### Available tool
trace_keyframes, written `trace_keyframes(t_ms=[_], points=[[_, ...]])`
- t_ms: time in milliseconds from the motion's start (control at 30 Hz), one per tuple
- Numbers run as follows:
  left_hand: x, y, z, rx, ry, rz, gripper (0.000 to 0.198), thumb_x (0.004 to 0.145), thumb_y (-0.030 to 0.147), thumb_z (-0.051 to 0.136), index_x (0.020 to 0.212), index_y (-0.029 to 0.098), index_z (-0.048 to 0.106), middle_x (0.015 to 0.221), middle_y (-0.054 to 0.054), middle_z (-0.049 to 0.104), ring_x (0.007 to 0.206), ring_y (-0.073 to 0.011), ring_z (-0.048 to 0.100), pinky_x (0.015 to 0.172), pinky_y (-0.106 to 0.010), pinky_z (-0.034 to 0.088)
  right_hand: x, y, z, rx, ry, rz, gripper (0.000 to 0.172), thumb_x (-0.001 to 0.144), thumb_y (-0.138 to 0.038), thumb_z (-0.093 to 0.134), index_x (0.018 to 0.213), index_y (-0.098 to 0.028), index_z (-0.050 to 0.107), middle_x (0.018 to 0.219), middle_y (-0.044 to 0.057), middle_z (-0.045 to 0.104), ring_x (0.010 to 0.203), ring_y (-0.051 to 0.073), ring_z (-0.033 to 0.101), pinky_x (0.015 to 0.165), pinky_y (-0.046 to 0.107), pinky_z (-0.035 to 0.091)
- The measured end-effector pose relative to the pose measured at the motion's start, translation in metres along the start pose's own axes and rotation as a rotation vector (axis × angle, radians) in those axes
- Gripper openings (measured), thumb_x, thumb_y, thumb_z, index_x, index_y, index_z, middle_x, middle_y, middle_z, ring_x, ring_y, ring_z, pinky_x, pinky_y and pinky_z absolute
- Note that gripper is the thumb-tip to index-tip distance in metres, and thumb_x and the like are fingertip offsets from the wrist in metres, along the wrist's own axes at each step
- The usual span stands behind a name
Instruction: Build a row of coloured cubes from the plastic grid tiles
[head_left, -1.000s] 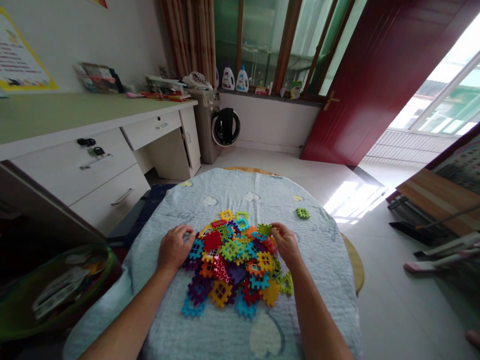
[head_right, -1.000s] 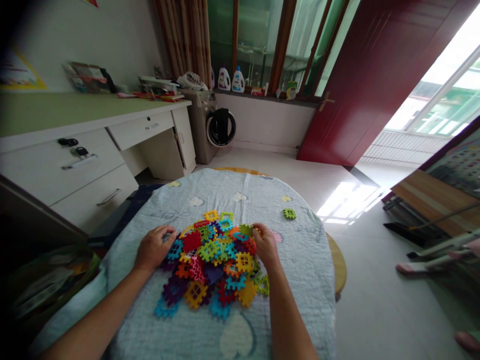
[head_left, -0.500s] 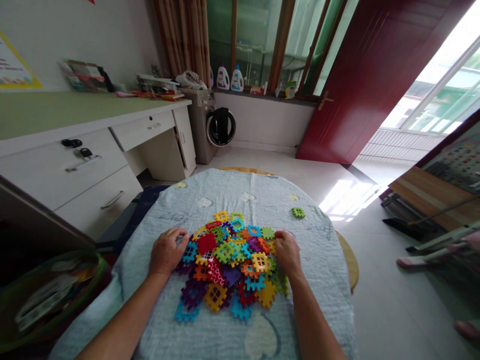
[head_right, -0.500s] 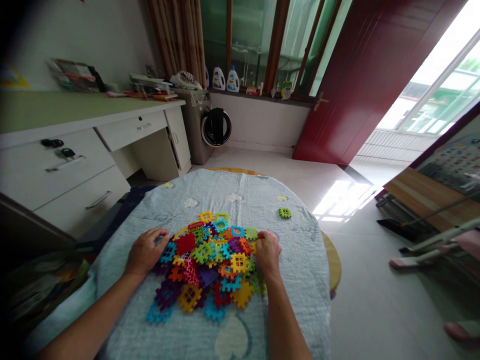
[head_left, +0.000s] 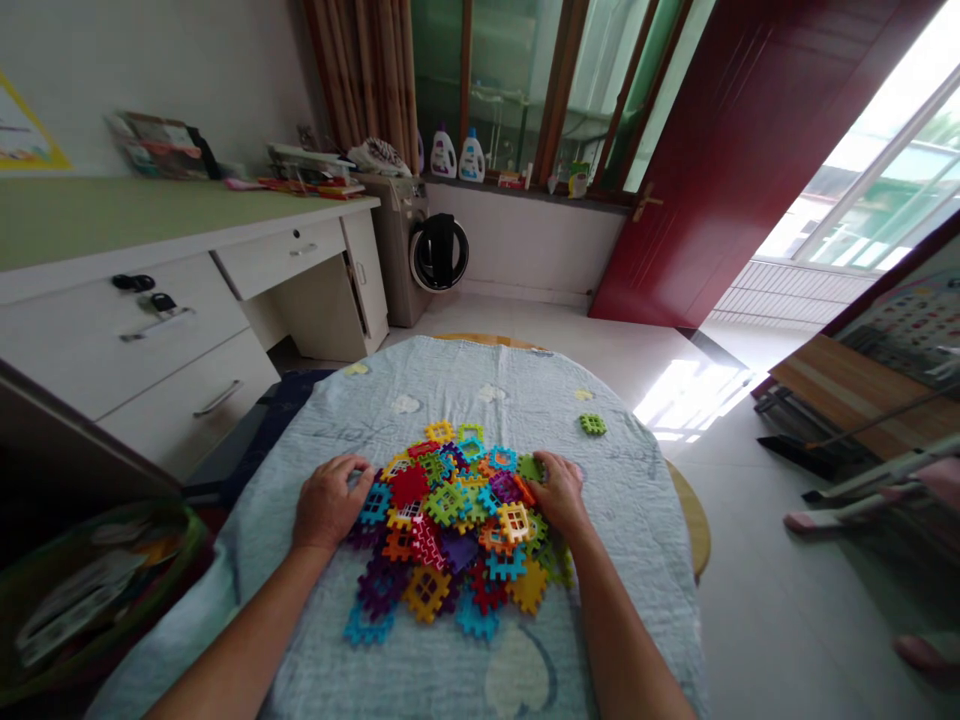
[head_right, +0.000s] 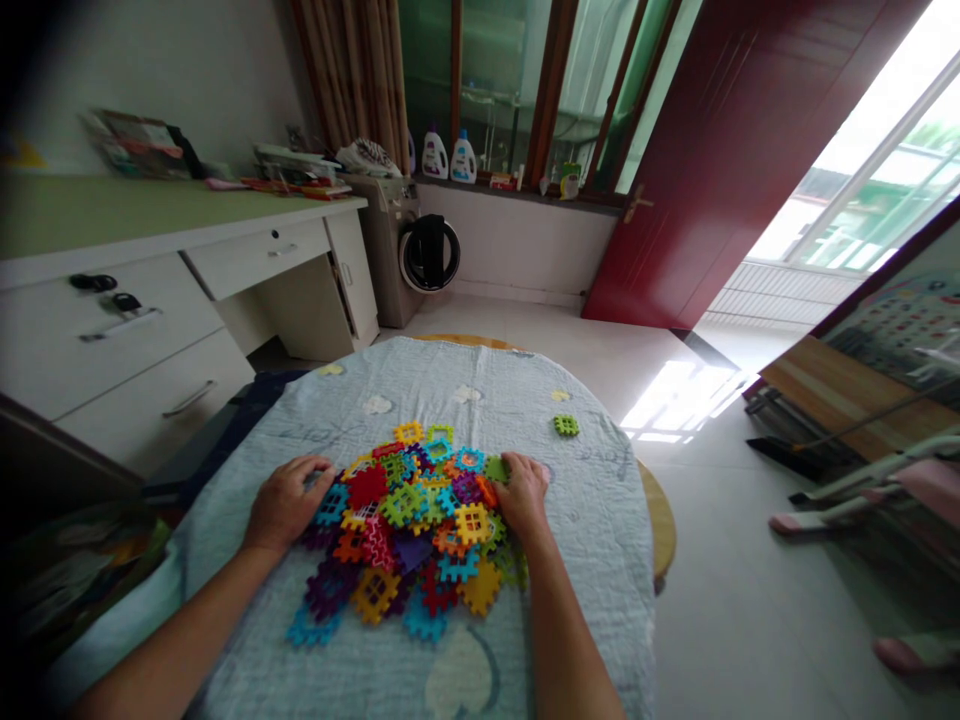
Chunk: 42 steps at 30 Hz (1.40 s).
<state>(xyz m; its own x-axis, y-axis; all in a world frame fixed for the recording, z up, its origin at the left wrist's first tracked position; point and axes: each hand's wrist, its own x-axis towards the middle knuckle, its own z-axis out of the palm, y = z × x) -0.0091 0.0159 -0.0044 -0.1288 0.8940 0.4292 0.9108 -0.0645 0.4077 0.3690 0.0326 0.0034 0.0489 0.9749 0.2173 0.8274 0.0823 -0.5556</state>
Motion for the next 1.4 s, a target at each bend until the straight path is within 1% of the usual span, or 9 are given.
trace_keyframes(t_ms=[200,400,600,733,833,933,1067,1200,1400], points=[[0.0,0.0,-0.001,0.002,0.0,-0.001,0.034,0.084,0.047,0.043,0.083,0.02,0.064,0.098,-0.01,0.071,0.095,-0.0265,0.064,0.09,-0.039,0.048,-0.004,0.008,0.006,0.118,0.125,0.018,0.04,0.072,-0.032,0.063,0.109,-0.017,0.066,0.107,0.01,0.067,0.104,0.025,0.056,0.1,0.041,0.036],[0.0,0.002,-0.003,-0.002,-0.01,-0.007,0.034,0.084,0.047,0.042,0.083,0.021,0.064,0.097,-0.009,0.071,0.094,-0.0254,0.064,0.091,-0.037,0.048,-0.006,0.012,0.007,0.401,0.265,0.154,0.045,0.075,-0.04,0.058,0.112,-0.016,0.064,0.114,0.013,0.065,0.104,0.024,0.058,0.096,0.039,0.043],[0.001,0.003,-0.003,-0.001,-0.004,0.001,0.035,0.084,0.047,0.042,0.081,0.021,0.064,0.096,-0.009,0.071,0.095,-0.0254,0.064,0.091,-0.037,0.048,-0.008,0.019,-0.002,0.739,0.329,0.311,0.041,0.075,-0.046,0.057,0.102,-0.016,0.064,0.097,0.008,0.069,0.088,0.02,0.063,0.084,0.034,0.049],[0.001,0.002,-0.003,-0.001,0.0,0.0,0.035,0.084,0.047,0.042,0.082,0.021,0.065,0.097,-0.01,0.071,0.095,-0.0255,0.064,0.092,-0.038,0.048,-0.012,0.011,-0.012,0.639,0.216,0.192,0.032,0.076,-0.045,0.054,0.089,-0.018,0.067,0.095,0.008,0.069,0.09,0.021,0.061,0.086,0.036,0.047],[0.001,0.002,-0.003,-0.002,0.001,-0.01,0.034,0.083,0.046,0.043,0.082,0.021,0.065,0.097,-0.009,0.072,0.095,-0.0249,0.064,0.091,-0.037,0.049,-0.016,0.002,-0.018,0.447,0.063,-0.023,0.026,0.078,-0.039,0.052,0.085,-0.022,0.071,0.103,0.006,0.07,0.108,0.024,0.056,0.103,0.041,0.036],[0.001,0.002,-0.003,0.001,-0.002,-0.011,0.032,0.083,0.045,0.043,0.082,0.021,0.065,0.097,-0.009,0.072,0.094,-0.024,0.064,0.091,-0.035,0.049,-0.019,-0.005,-0.023,0.273,-0.098,-0.145,0.033,0.074,-0.031,0.054,0.102,-0.026,0.073,0.115,0.003,0.069,0.124,0.026,0.046,0.113,0.046,0.02],[0.001,0.004,-0.004,0.012,-0.011,-0.013,0.033,0.083,0.045,0.043,0.083,0.021,0.065,0.097,-0.009,0.072,0.095,-0.0251,0.064,0.091,-0.037,0.048,-0.02,-0.008,-0.025,0.143,-0.224,-0.143,0.05,0.07,-0.028,0.056,0.12,-0.028,0.067,0.126,0.005,0.063,0.132,0.031,0.037,0.113,0.051,0.014],[0.001,0.006,-0.005,0.013,-0.013,-0.017,0.033,0.083,0.045,0.043,0.083,0.02,0.065,0.097,-0.01,0.072,0.095,-0.0255,0.064,0.091,-0.038,0.048,-0.019,-0.006,-0.021,0.13,-0.203,-0.176,0.05,0.07,-0.03,0.058,0.119,-0.026,0.066,0.116,0.005,0.065,0.121,0.028,0.046,0.111,0.047,0.021],[0.001,0.007,-0.006,0.003,-0.013,-0.014,0.032,0.083,0.044,0.042,0.081,0.02,0.064,0.096,-0.009,0.072,0.094,-0.0251,0.064,0.091,-0.038,0.048,-0.019,0.004,-0.011,0.232,0.026,-0.09,0.046,0.076,-0.04,0.057,0.116,-0.02,0.063,0.114,0.009,0.062,0.117,0.028,0.048,0.108,0.044,0.03]])
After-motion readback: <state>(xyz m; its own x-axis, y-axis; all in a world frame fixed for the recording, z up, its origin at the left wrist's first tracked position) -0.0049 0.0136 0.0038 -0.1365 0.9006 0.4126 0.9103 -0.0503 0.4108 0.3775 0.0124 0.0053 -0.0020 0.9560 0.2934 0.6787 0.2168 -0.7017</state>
